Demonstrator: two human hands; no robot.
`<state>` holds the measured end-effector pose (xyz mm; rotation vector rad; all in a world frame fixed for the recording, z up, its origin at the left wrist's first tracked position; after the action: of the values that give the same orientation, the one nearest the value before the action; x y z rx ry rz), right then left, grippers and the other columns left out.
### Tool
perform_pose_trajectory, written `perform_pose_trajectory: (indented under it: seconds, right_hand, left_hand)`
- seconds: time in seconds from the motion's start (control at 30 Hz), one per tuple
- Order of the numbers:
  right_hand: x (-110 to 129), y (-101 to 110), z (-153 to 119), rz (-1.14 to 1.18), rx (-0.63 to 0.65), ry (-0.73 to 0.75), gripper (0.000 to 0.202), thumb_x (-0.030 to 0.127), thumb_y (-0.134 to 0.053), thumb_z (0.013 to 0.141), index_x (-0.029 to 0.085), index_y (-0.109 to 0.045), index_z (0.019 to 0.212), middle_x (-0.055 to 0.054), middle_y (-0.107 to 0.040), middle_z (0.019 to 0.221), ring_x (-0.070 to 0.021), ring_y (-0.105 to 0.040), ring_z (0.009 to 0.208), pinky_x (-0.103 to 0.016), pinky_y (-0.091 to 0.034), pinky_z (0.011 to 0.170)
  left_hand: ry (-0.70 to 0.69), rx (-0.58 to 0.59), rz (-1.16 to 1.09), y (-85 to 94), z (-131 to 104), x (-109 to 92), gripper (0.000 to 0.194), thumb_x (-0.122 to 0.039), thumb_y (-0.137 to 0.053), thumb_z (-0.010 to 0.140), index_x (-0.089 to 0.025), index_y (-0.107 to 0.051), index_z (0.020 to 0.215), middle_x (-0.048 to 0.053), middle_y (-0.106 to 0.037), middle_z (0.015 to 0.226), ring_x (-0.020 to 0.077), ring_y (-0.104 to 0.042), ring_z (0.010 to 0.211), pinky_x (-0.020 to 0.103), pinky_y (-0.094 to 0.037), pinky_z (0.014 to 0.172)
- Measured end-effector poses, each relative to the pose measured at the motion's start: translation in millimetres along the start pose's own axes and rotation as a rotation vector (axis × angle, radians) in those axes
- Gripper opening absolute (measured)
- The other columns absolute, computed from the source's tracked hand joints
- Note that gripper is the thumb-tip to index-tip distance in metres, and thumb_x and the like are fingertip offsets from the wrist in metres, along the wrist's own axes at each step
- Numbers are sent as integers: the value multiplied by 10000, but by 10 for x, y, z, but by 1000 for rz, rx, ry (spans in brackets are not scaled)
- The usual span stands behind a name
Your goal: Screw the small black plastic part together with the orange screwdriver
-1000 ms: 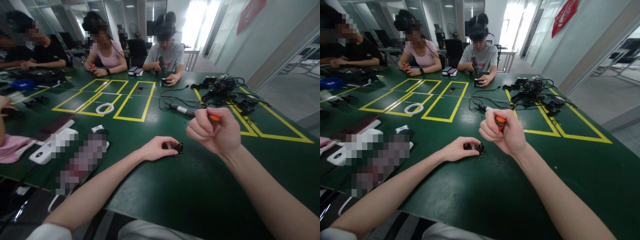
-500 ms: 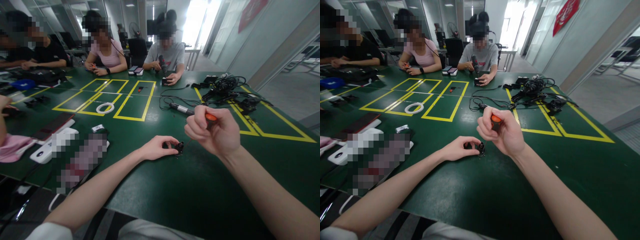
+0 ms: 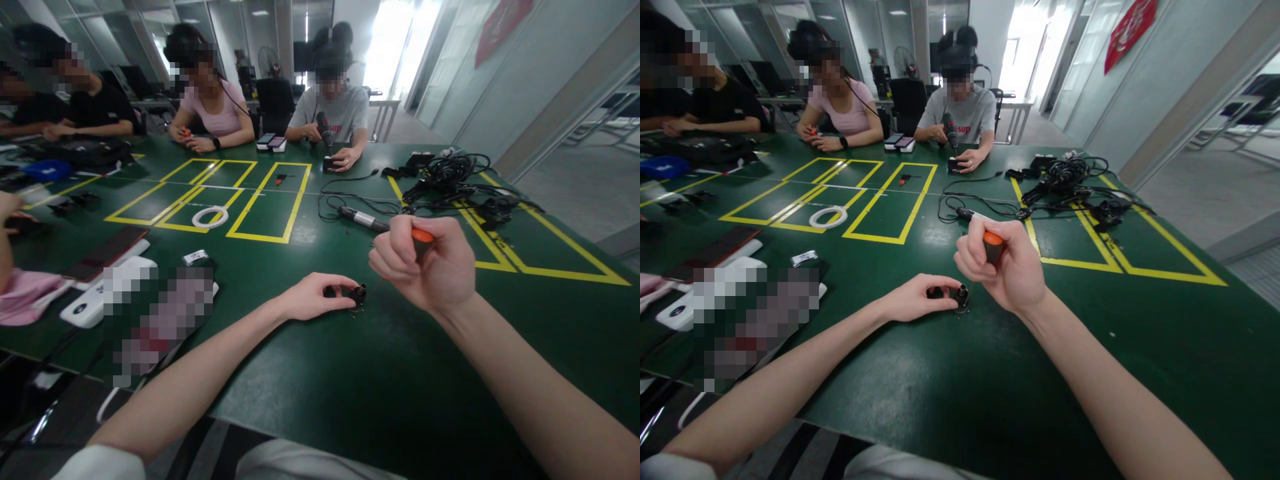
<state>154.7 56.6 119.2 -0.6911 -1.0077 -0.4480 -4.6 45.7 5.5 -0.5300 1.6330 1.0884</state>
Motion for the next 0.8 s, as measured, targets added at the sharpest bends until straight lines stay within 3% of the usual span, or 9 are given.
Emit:
perform_pose_trajectory:
  seconds: [0.13,0.37,0.5,0.67,0.8]
  right_hand:
    - [-3,-5,-9,43,41,-25,473,485,-647,958,203,-482,616,79,-234,456,-80,-146,392,-219,-209,417]
    - [-18,-67,-14,51,23,36,271,373,-661,959,222,-540,770,80,-383,496,-93,-210,404,-215,-234,433]
    - [-19,-69,3,-6,11,56,354,406,-643,994,204,-556,717,44,-439,527,-104,-299,436,-230,-253,447]
    - [-37,-72,1,33,76,2,494,469,-606,1024,199,-482,630,71,-289,477,-88,-197,415,-226,-226,431]
    - [-53,-103,-29,69,156,-6,447,509,-625,1001,204,-501,699,101,-253,465,-78,-156,394,-219,-207,423]
  left_hand:
    - [8,6,1,1,-3,-13,423,-347,-785,904,-186,-758,1294,32,-786,1041,143,-639,856,268,-472,846]
    - [-37,2,9,0,-5,-7,421,-365,-770,908,-177,-749,1283,51,-782,1097,145,-647,864,274,-472,841]
    - [-93,17,-22,-3,-8,2,644,-369,-793,876,-199,-620,1472,80,-742,1266,136,-662,866,260,-478,798]
    - [-56,15,41,-3,1,22,433,-372,-739,928,-174,-745,1312,43,-773,985,155,-649,864,271,-480,845]
    - [-47,29,41,-7,5,18,407,-371,-735,940,-171,-752,1295,28,-766,958,149,-638,836,267,-481,846]
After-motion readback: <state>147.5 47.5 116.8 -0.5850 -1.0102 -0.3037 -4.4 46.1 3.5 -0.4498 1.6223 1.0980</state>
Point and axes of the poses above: each hand's wrist, its own z-axis towards the middle knuckle, its own y-axis out of the back of the hand, x = y × z, the point moved 3 cm from there along z, towards the middle knuckle
